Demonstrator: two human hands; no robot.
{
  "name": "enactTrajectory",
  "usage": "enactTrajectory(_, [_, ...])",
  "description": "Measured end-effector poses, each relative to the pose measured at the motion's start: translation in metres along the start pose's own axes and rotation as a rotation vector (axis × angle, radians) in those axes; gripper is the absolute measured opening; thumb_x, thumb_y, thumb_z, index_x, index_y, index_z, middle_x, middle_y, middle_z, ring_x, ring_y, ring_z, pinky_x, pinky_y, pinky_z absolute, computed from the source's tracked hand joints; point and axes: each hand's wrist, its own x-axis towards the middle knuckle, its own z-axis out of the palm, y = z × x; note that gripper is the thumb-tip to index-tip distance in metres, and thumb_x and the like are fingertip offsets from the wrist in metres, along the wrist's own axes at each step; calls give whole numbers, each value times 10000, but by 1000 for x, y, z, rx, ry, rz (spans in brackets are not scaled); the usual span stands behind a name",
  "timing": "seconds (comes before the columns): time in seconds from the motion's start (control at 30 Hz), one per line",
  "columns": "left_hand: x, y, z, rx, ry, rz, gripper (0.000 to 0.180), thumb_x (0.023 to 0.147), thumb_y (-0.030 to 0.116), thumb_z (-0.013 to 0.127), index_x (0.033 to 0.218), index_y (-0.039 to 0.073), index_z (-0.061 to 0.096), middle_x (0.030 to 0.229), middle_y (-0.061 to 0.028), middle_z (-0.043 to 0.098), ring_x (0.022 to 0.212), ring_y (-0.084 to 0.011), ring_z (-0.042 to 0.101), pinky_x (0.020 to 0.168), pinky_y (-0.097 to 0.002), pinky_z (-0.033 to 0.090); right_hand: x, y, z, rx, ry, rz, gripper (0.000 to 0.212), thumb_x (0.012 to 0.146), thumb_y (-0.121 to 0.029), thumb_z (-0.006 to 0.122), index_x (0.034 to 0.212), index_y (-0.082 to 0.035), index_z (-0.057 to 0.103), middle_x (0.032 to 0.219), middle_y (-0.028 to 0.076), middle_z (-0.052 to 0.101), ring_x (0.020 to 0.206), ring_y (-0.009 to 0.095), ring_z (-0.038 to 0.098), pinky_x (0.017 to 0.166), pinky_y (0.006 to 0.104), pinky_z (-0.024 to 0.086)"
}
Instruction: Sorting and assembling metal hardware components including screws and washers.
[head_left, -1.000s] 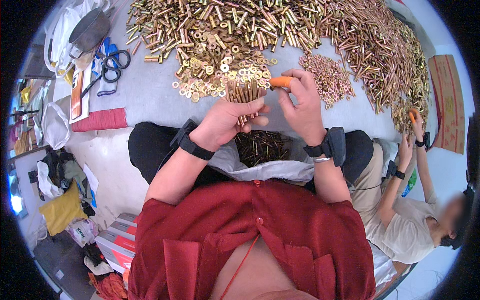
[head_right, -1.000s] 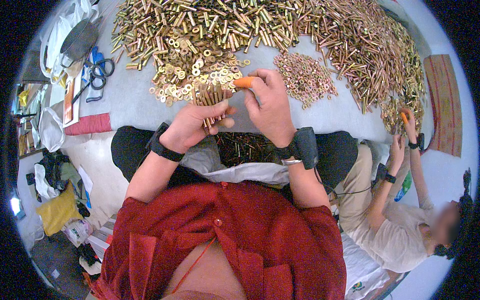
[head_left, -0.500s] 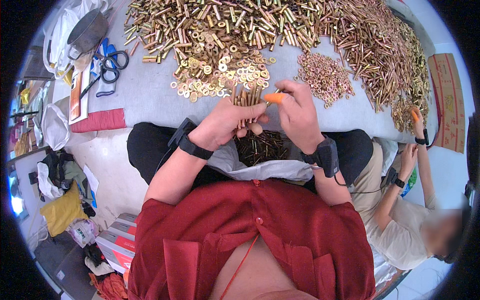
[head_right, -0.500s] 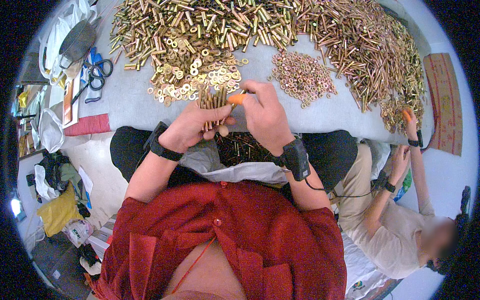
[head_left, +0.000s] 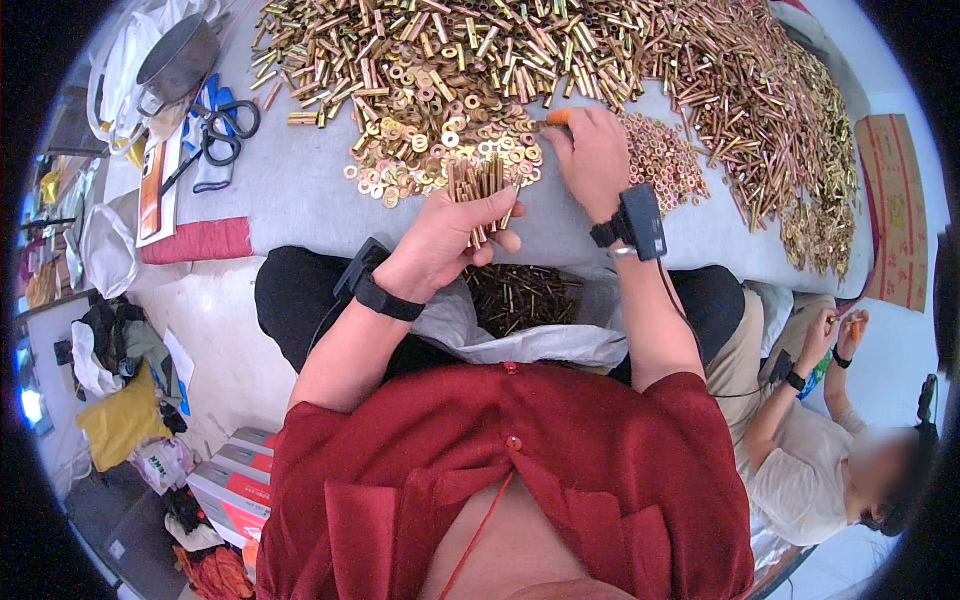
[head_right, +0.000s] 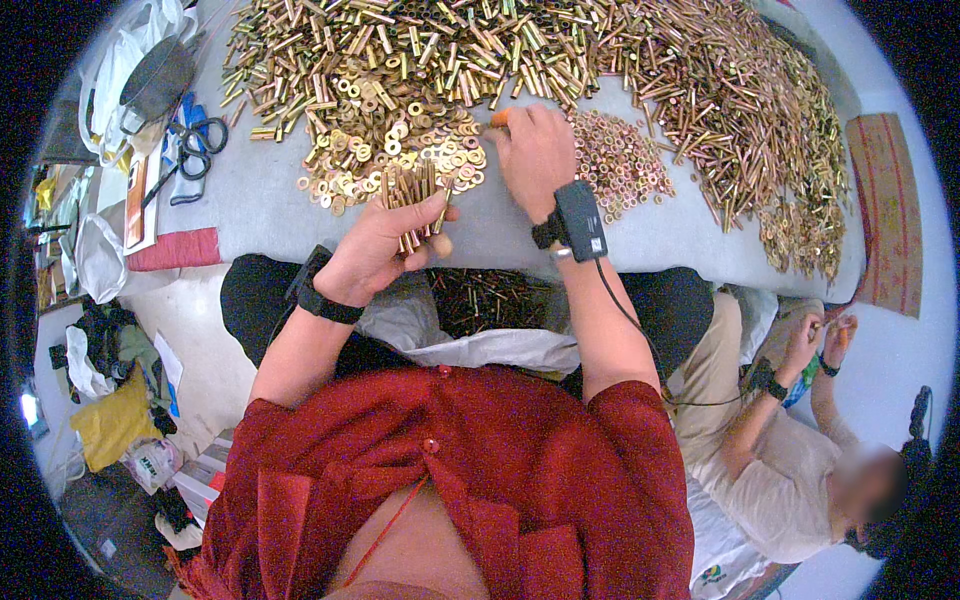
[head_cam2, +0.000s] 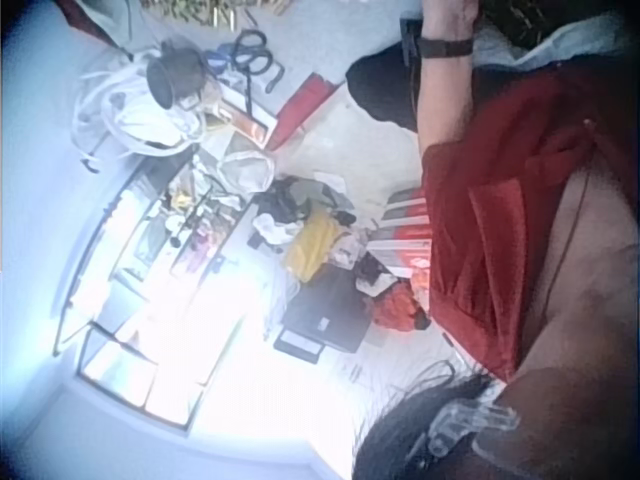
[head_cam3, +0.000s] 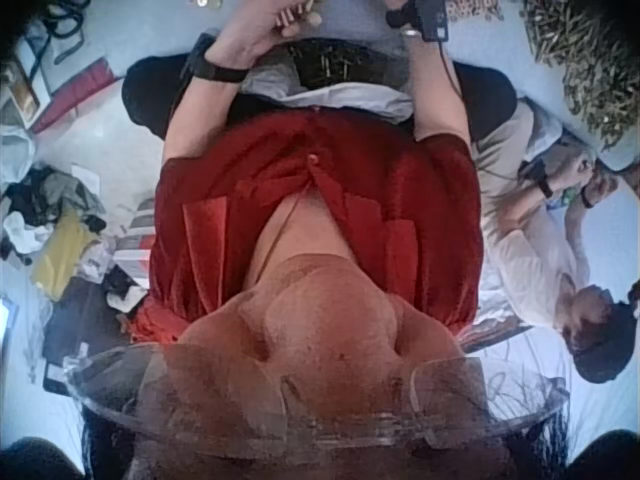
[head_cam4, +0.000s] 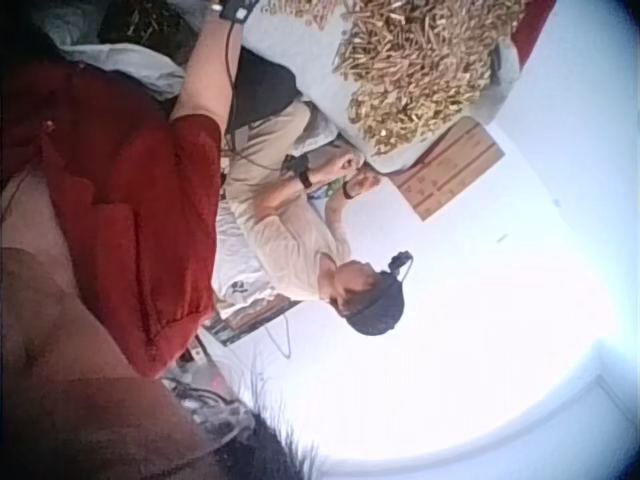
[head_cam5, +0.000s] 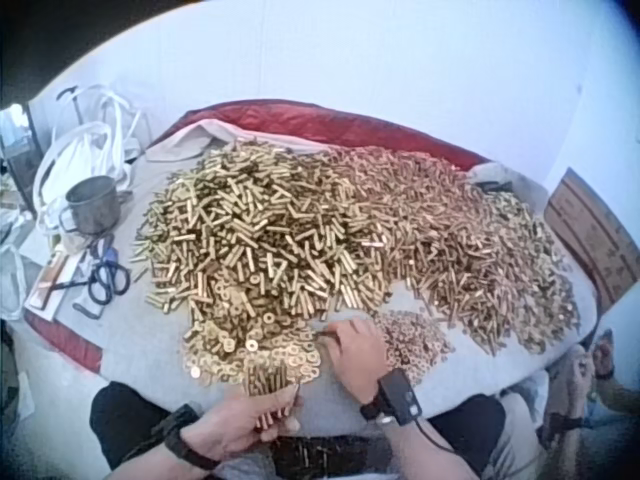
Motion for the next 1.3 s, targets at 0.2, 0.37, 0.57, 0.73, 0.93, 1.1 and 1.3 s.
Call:
enactTrajectory(0.2, [4,-7,-7,133,95,123,219,945,189,635,1113,58,583,901,-55,656,610,-121,644,385,-202,397,-2,-18,-1,248,8,179,93,849,-139,679,863,-51,652,818,119,644,770,285,618,690,395,485])
enactTrajectory(0.37, [5,-9,-1,206,79,164,206,942,166,634,1112,56,597,872,-41,658,604,-103,634,391,-195,399,-34,-56,-22,834,-102,446,129,899,-136,668,958,-23,650,825,100,710,736,129,664,643,278,510])
enactTrajectory(0.57, [5,-12,0,158,-9,149,171,923,155,657,1053,49,623,849,-32,655,583,-95,630,378,-196,399,-56,-76,-32,494,37,170,161,847,-62,682,1003,-25,662,965,145,706,832,255,684,732,344,543])
enactTrajectory(0.73, [7,-13,-1,39,-7,156,158,917,156,669,1023,45,630,805,-29,659,557,-91,612,374,-199,400,-68,-70,-38,375,13,-1,264,801,-101,714,1056,-48,669,1021,155,672,881,326,649,768,406,529])
enactTrajectory(0.93, [5,-12,0,287,117,236,200,918,152,668,1052,23,595,795,-40,648,586,-94,626,393,-201,404,-49,-23,-41,-219,-87,279,229,836,-177,687,1017,-46,637,880,136,610,857,334,587,764,442,482])
enactTrajectory(1.1, [6,-12,7,331,185,283,184,893,117,684,1019,3,611,752,-32,638,520,-80,600,362,-205,399,-43,-14,-28,-182,-71,259,146,845,-131,670,951,-31,654,846,152,612,831,337,593,732,435,480])
enactTrajectory(1.3, [7,-15,3,394,202,249,197,881,109,689,1036,20,608,772,-19,632,542,-69,600,356,-206,396,-43,-52,-39,685,-193,581,217,855,-87,660,1059,-20,686,929,85,640,784,134,599,703,258,481])
